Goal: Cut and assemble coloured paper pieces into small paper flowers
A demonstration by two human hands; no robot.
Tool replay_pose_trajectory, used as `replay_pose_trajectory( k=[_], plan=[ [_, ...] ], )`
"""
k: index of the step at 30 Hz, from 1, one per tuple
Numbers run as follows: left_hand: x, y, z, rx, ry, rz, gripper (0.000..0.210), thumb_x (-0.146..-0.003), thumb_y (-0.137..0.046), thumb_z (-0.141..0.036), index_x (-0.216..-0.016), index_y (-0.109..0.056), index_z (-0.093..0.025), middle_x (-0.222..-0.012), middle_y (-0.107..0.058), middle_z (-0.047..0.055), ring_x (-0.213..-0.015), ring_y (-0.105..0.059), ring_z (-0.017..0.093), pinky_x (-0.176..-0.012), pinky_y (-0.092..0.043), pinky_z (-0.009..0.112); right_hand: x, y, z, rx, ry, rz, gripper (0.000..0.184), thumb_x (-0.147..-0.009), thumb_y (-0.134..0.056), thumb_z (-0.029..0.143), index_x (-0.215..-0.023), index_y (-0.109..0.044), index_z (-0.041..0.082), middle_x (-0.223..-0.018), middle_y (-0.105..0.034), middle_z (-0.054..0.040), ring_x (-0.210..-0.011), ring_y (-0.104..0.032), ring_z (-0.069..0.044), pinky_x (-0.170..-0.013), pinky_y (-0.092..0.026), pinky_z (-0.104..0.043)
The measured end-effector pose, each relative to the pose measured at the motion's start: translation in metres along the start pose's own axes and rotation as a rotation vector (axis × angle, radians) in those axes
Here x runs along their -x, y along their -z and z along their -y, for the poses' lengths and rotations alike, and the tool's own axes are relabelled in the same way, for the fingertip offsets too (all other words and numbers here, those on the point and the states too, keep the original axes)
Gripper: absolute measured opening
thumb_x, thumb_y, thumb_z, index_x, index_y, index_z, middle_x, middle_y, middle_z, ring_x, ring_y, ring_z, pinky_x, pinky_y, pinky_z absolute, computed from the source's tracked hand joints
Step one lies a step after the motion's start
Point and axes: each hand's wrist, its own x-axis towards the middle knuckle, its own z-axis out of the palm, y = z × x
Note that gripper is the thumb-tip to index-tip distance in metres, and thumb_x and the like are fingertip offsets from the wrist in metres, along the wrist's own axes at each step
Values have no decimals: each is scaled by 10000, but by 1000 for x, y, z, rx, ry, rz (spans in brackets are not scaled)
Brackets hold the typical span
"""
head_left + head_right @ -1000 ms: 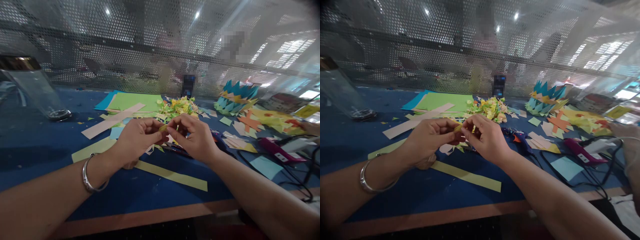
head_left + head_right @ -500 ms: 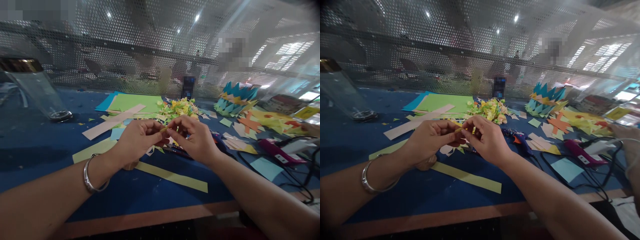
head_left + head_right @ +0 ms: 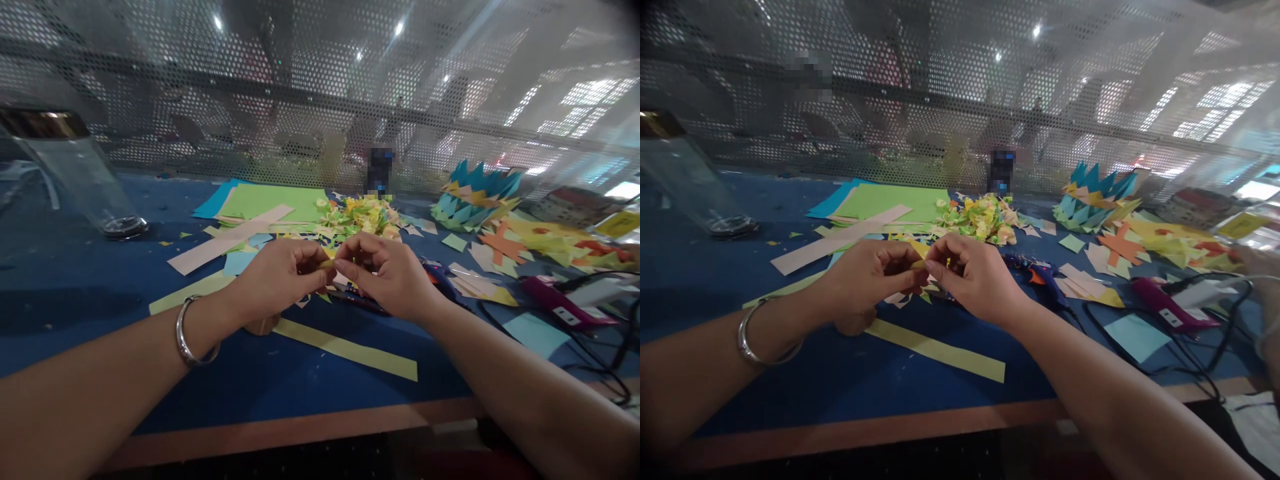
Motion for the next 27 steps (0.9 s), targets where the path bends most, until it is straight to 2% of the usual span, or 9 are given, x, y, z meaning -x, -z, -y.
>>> replay_pose_trajectory(
  k=[3,6,10,15,19,22,24,27],
  plan=[
    [-1,3,2,-50,-50,37,198,-876,-604,-290,-726,-657,-171,-670,-663,7,-611,-591,123,-588,-445,240,-1,1,2,-79,-38,35,141,-923,-640,301,-885,-620,167,-702,-591,27,-485,-503,-64,-460,-384,-212],
    [-1,5,1,26,-38,94,162,-861,-600,-251,-721,-635,-177,-652,-642,1,-599,-571,120,-578,-437,237,-2,2,4,-176,-80,103,177,-910,-665,328,-869,-615,164,-626,-557,48,-438,-498,-62,-414,-350,-203],
    [-1,6,-3,126,1,109,170,-834,-625,-231,-676,-583,-186,-613,-588,-14,-574,-551,115,-568,-450,237,-2,4,7,-238,-104,162,182,-904,-677,331,-866,-609,167,-554,-532,69,-396,-471,-56,-381,-301,-196],
    [-2,12,-4,186,22,235,177,-836,-667,-302,-714,-607,-189,-623,-604,-11,-565,-565,116,-543,-454,223,0,4,9,-257,-109,175,174,-923,-640,328,-852,-596,176,-535,-525,72,-383,-435,-51,-371,-278,-195],
    [-3,24,-4,10,26,313,328,-870,-643,-427,-643,-626,-191,-557,-597,-4,-518,-551,116,-513,-400,220,0,3,8,-253,-117,167,160,-902,-647,320,-849,-583,184,-571,-514,68,-403,-454,-58,-371,-289,-192],
    [-5,34,-3,-192,49,283,323,-852,-653,-458,-657,-667,-200,-541,-598,-8,-490,-525,121,-505,-348,238,-1,4,5,-223,-154,139,144,-903,-620,300,-828,-572,186,-583,-508,66,-397,-462,-62,-378,-304,-199],
    [-8,40,0,-355,63,245,223,-816,-690,-435,-808,-730,-216,-646,-660,5,-558,-560,143,-541,-348,249,-3,4,3,-172,-182,151,127,-896,-602,271,-807,-573,185,-566,-501,69,-397,-456,-66,-396,-318,-208],
    [-10,44,5,-511,58,252,237,-768,-724,-390,-937,-756,-227,-885,-710,48,-753,-612,195,-620,-365,263,-4,2,2,-37,-166,237,108,-858,-605,211,-756,-592,178,-552,-509,64,-441,-455,-70,-453,-341,-217]
  ],
)
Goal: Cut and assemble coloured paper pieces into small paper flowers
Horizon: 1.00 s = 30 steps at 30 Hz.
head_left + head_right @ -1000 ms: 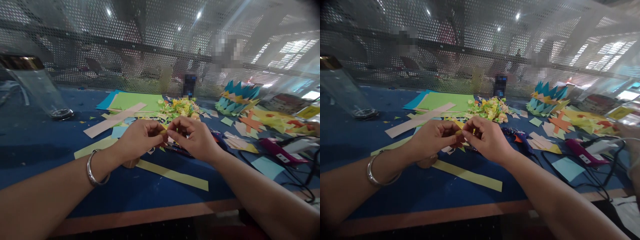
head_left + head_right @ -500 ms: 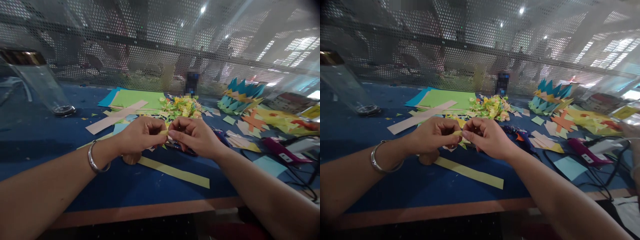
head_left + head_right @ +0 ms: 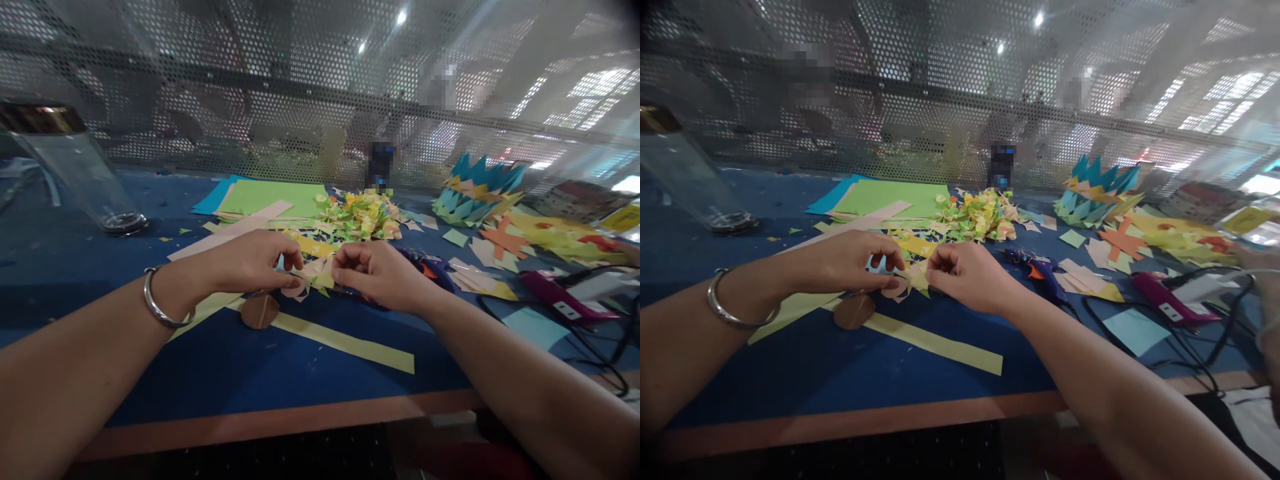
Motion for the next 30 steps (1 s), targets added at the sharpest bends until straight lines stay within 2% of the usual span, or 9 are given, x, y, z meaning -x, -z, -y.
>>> replay_pose_trajectory(
  k=[4,10,13,16,19,23,26,30],
  plan=[
    [0,-5,2,-24,-8,82,224,-793,-690,-402,-906,-743,-215,-942,-683,67,-773,-596,198,-640,-359,272,-1,-7,-1,230,33,97,109,-800,-619,148,-695,-609,177,-565,-541,46,-502,-462,-80,-502,-328,-230],
    [0,-8,1,107,68,65,155,-731,-741,-319,-821,-696,-201,-747,-655,38,-595,-541,158,-546,-314,268,0,-14,-4,466,63,96,115,-799,-619,148,-694,-597,189,-586,-586,11,-504,-484,-101,-497,-267,-262],
    [-2,-9,2,243,97,53,143,-737,-731,-286,-846,-696,-201,-724,-675,30,-570,-561,154,-536,-337,263,1,-13,-3,525,41,98,83,-817,-635,186,-742,-602,191,-592,-582,18,-502,-472,-100,-503,-256,-266],
    [-3,-9,1,431,127,-4,149,-777,-717,-323,-856,-713,-197,-731,-694,29,-571,-582,151,-547,-383,263,2,-13,-2,521,66,20,51,-847,-647,237,-856,-616,197,-642,-597,26,-535,-484,-105,-519,-270,-260],
    [-4,-13,-3,677,132,-90,153,-795,-734,-326,-829,-707,-180,-771,-696,32,-692,-629,152,-647,-463,263,5,-12,-2,496,181,-107,108,-885,-632,246,-981,-611,200,-743,-627,20,-595,-515,-110,-555,-315,-251],
    [-6,-22,-9,991,143,-104,158,-795,-758,-297,-791,-668,-167,-780,-696,19,-740,-645,133,-749,-508,279,8,-12,-3,519,323,-191,146,-913,-610,223,-1054,-611,183,-879,-646,-16,-636,-530,-111,-589,-363,-250],
    [-7,-25,-10,1073,175,-98,161,-785,-777,-267,-790,-664,-152,-779,-706,19,-736,-655,118,-726,-503,249,8,-12,-4,520,391,-214,111,-943,-573,203,-1031,-630,168,-911,-643,-39,-712,-565,-129,-627,-392,-257],
    [-7,-26,-11,1080,183,-72,178,-784,-791,-276,-857,-698,-142,-842,-736,46,-767,-688,130,-725,-515,242,6,-11,-6,479,439,-251,125,-969,-541,217,-919,-640,162,-829,-609,-32,-747,-562,-139,-672,-412,-265]
  ],
)
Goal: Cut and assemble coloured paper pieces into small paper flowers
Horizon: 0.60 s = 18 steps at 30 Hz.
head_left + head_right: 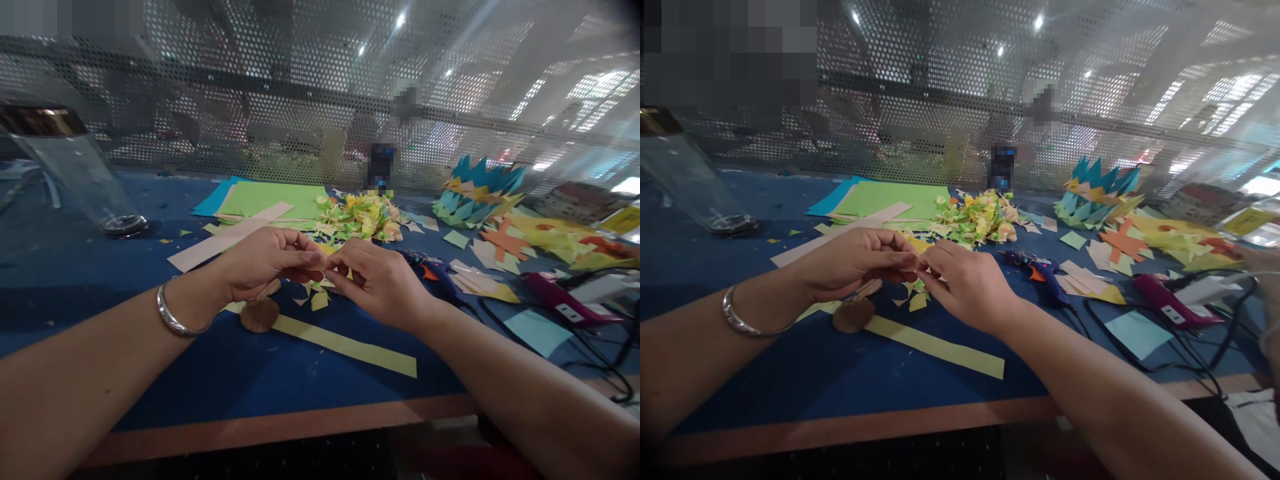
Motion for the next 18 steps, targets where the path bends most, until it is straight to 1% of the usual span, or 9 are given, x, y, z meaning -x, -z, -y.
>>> replay_pose_trajectory(
  k=[2,4,6,8,11,18],
  plan=[
    [1,-1,-1,5,4,20,186,-820,-762,-313,-885,-704,-149,-893,-748,61,-820,-707,150,-771,-532,263,-2,0,0,-35,-30,-30,98,-944,-564,201,-881,-631,168,-793,-595,-18,-701,-545,-124,-644,-407,-252],
    [2,-2,-2,8,0,41,200,-857,-723,-348,-902,-707,-154,-937,-749,74,-888,-716,178,-832,-543,300,-3,1,0,-76,-88,-58,66,-907,-588,178,-850,-621,172,-767,-589,-5,-647,-525,-109,-608,-399,-240],
    [3,-3,-3,-18,-23,53,208,-862,-715,-359,-917,-709,-158,-958,-747,83,-920,-714,198,-869,-547,337,-4,2,0,-112,-153,-69,47,-874,-603,159,-833,-620,175,-744,-587,4,-612,-510,-101,-586,-393,-237],
    [4,-4,-2,-72,-69,42,211,-824,-757,-332,-940,-711,-162,-948,-745,82,-899,-708,195,-857,-551,341,-5,3,0,-134,-200,-67,42,-858,-614,160,-822,-628,175,-728,-587,9,-597,-501,-99,-576,-388,-240],
    [3,-6,0,-141,-146,10,236,-766,-807,-291,-940,-710,-165,-882,-740,63,-830,-695,169,-793,-556,306,-6,4,0,-148,-232,-74,60,-861,-620,183,-803,-625,171,-709,-580,13,-581,-489,-94,-569,-384,-243],
    [4,-11,3,-235,-227,-73,242,-767,-797,-327,-913,-706,-157,-842,-752,59,-794,-710,161,-747,-565,284,-5,4,1,-152,-272,-77,76,-864,-638,218,-806,-608,179,-701,-580,20,-560,-476,-85,-558,-382,-243]
  ],
)
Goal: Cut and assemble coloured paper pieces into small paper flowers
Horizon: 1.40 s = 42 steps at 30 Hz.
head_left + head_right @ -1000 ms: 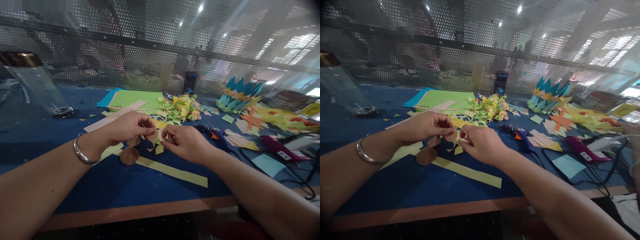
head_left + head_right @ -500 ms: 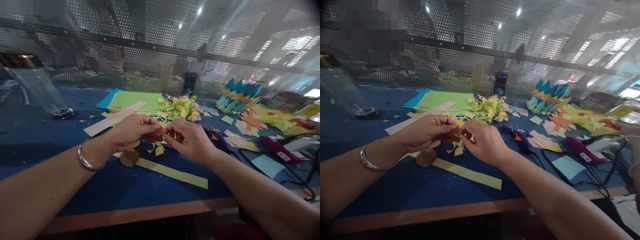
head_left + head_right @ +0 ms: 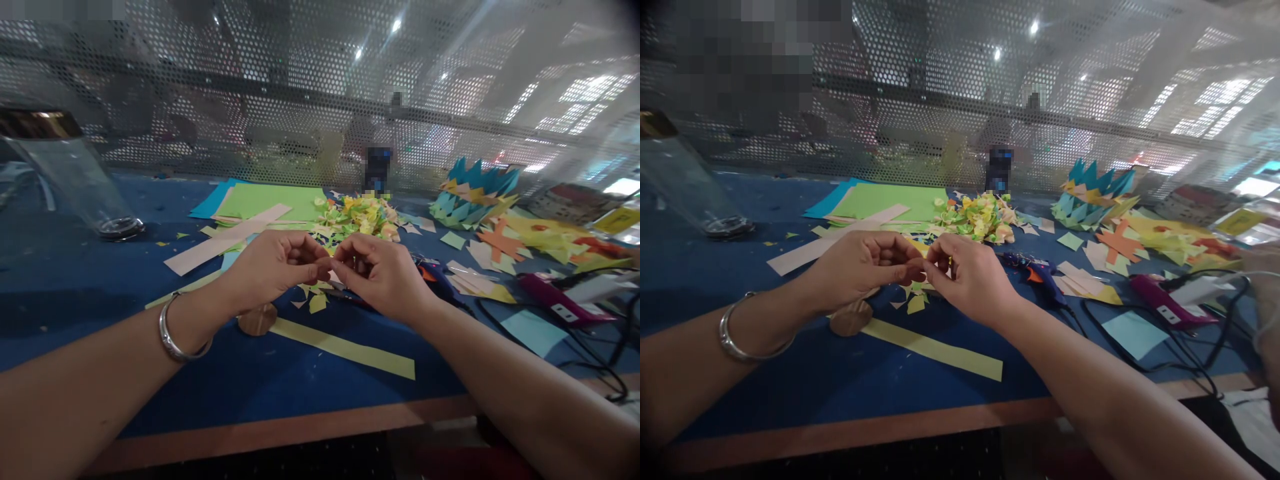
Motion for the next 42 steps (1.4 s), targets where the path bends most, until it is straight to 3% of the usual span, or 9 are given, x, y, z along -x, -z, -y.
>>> replay_pose_trajectory(
  k=[6,9,12,18,23,27,42],
  plan=[
    [0,0,0,-10,-9,-14,201,-771,-784,-319,-879,-706,-169,-826,-766,57,-796,-733,177,-728,-578,292,0,-1,-3,-14,-20,-13,101,-858,-671,258,-896,-608,189,-707,-585,33,-542,-475,-80,-541,-382,-238],
    [0,-1,0,-10,-24,-19,193,-766,-783,-312,-874,-701,-175,-821,-765,50,-800,-737,181,-740,-586,302,0,0,-1,-9,16,-1,41,-870,-644,210,-850,-623,181,-716,-584,24,-573,-488,-83,-554,-381,-235],
    [0,-1,-2,-46,-32,-14,173,-772,-765,-300,-866,-690,-175,-810,-764,49,-796,-738,185,-725,-588,300,0,1,1,-5,52,15,93,-891,-617,197,-803,-624,169,-716,-577,17,-588,-487,-84,-555,-374,-234],
    [2,2,1,-332,-82,26,68,-824,-655,-254,-839,-678,-192,-761,-739,26,-719,-697,164,-651,-545,273,0,0,2,-23,47,76,83,-892,-612,201,-821,-627,160,-713,-580,13,-588,-498,-87,-560,-380,-236],
    [3,0,0,-473,-118,-23,55,-820,-621,-238,-815,-645,-189,-662,-673,-10,-591,-614,125,-547,-464,237,1,-1,1,-45,50,88,74,-891,-600,203,-828,-618,167,-705,-579,18,-572,-503,-81,-551,-387,-230],
    [5,-5,-5,-467,-138,-64,66,-831,-609,-243,-823,-630,-181,-646,-641,-23,-569,-580,111,-542,-437,235,2,1,1,-57,63,64,80,-893,-612,220,-826,-605,175,-705,-573,27,-552,-488,-71,-540,-393,-222],
    [9,-11,-7,-436,-183,-46,65,-838,-587,-243,-857,-610,-185,-653,-627,-33,-558,-571,109,-545,-427,237,1,3,7,-45,56,28,73,-778,-630,129,-752,-577,173,-645,-540,38,-555,-484,-79,-537,-381,-223]
  ],
)
